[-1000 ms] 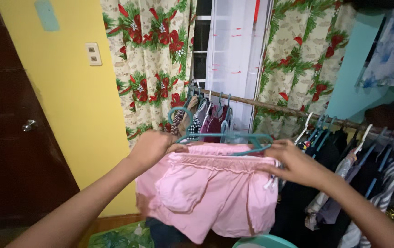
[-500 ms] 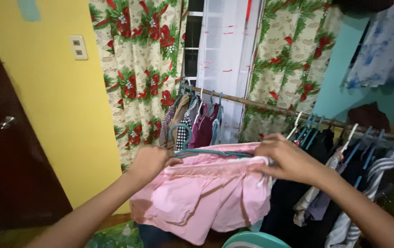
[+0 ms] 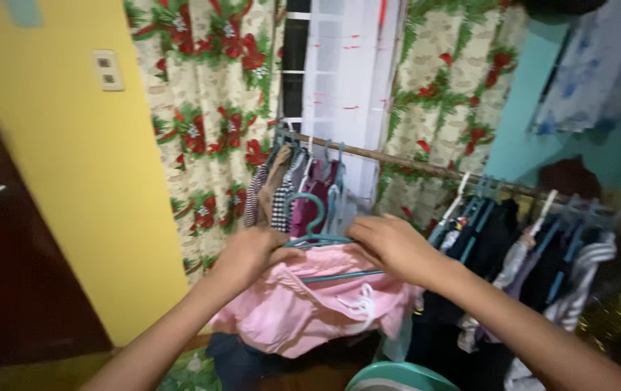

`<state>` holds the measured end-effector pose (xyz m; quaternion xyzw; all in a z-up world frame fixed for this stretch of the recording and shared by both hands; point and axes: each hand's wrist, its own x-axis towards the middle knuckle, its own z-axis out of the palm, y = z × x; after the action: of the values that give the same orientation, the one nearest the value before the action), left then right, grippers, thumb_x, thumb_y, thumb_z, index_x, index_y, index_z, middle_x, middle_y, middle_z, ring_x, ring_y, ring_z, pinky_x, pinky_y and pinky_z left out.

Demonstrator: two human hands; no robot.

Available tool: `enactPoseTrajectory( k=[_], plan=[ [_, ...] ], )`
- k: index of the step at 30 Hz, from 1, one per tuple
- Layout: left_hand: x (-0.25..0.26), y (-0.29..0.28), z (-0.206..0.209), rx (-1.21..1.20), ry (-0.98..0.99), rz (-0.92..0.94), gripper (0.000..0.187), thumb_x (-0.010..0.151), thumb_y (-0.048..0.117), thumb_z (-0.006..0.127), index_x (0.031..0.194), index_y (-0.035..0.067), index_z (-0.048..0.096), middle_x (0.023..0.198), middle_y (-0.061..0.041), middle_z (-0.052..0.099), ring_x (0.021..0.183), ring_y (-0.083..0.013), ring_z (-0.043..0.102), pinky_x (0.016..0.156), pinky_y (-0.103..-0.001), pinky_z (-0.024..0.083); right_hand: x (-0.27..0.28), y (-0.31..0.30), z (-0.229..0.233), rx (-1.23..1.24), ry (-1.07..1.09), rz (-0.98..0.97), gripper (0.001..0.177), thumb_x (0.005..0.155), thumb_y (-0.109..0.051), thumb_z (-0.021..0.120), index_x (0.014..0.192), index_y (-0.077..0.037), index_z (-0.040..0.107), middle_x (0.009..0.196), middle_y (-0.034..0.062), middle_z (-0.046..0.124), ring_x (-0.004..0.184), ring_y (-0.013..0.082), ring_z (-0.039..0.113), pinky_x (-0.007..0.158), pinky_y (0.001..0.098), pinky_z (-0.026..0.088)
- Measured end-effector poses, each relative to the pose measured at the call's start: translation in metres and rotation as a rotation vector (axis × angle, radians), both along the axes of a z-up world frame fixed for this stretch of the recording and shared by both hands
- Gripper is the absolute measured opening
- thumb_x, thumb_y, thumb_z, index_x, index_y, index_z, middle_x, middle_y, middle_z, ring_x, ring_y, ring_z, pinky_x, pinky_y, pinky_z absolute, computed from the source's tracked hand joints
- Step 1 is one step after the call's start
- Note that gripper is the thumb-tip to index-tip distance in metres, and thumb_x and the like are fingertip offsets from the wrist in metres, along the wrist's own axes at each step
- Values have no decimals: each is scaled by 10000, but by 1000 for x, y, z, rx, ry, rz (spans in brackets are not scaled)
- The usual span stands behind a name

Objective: The person removes clothes from a laundry basket, places them on hangers, and hangs them on a clothing rack. They handle a black top, a pink top, and a green top, placing each on a hanger and then on the rack.

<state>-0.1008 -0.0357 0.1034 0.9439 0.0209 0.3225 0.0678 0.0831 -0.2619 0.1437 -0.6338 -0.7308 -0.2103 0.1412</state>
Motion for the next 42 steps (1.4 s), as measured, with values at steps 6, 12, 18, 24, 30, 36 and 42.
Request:
enactPoseTrajectory(
  k=[6, 12, 18, 24, 30, 36, 42],
  plan=[
    [-8, 12, 8, 68, -36, -214, 338, 730, 219, 677, 1039, 151, 795, 821, -115, 728, 756, -340, 696, 669, -468, 534, 16, -16, -24, 34, 1, -192, 185, 877, -234, 674, 984, -86, 643, 924, 133, 611, 804, 389, 661, 654, 499, 522],
    [7, 28, 15, 23, 199, -153, 235, 767, 211, 676, 939, 245, 831, 842, -47, 750, 739, -268, 725, 664, -416, 561, 23, -38, -29, -39, -44, -254, 441, 688, -152, 671, 1127, -130, 646, 967, 108, 633, 812, 378, 677, 657, 481, 541],
    [6, 30, 26, -35, 157, -170, 208, 746, 184, 654, 870, 198, 821, 799, -57, 758, 726, -258, 724, 669, -406, 558, 22, -53, -31, 1, -20, -495, 394, 756, -316, 725, 1126, -205, 648, 936, 67, 649, 791, 348, 698, 675, 482, 554],
    [-10, 13, 25, -192, 49, -347, 366, 806, 183, 615, 1154, 125, 713, 1084, -107, 758, 1004, -260, 735, 897, -391, 557, 24, -52, -33, 105, -146, -604, 224, 806, -234, 638, 1024, -180, 638, 939, 74, 641, 798, 331, 701, 678, 470, 564],
    [-11, -1, 5, -171, -172, -314, 555, 985, 249, 619, 1479, 29, 494, 1366, -216, 615, 1251, -381, 576, 1026, -453, 429, 28, -52, -21, 268, 78, -490, 242, 869, -265, 613, 1051, -110, 653, 934, 116, 692, 783, 398, 677, 593, 510, 527],
    [17, 3, 0, -214, -98, -144, 378, 959, 355, 654, 1249, 114, 683, 1094, -132, 720, 939, -288, 692, 832, -393, 541, 18, -49, -14, 184, 125, -538, 220, 941, -316, 613, 981, -110, 680, 922, 117, 697, 858, 383, 681, 688, 490, 538],
    [33, 3, -2, -418, 182, -168, 333, 973, 400, 634, 1077, 84, 652, 764, -115, 657, 683, -250, 633, 640, -394, 492, 7, -55, -13, 263, 210, -391, 248, 906, -334, 671, 1028, -125, 727, 966, 87, 728, 868, 359, 701, 701, 442, 559]
  ],
)
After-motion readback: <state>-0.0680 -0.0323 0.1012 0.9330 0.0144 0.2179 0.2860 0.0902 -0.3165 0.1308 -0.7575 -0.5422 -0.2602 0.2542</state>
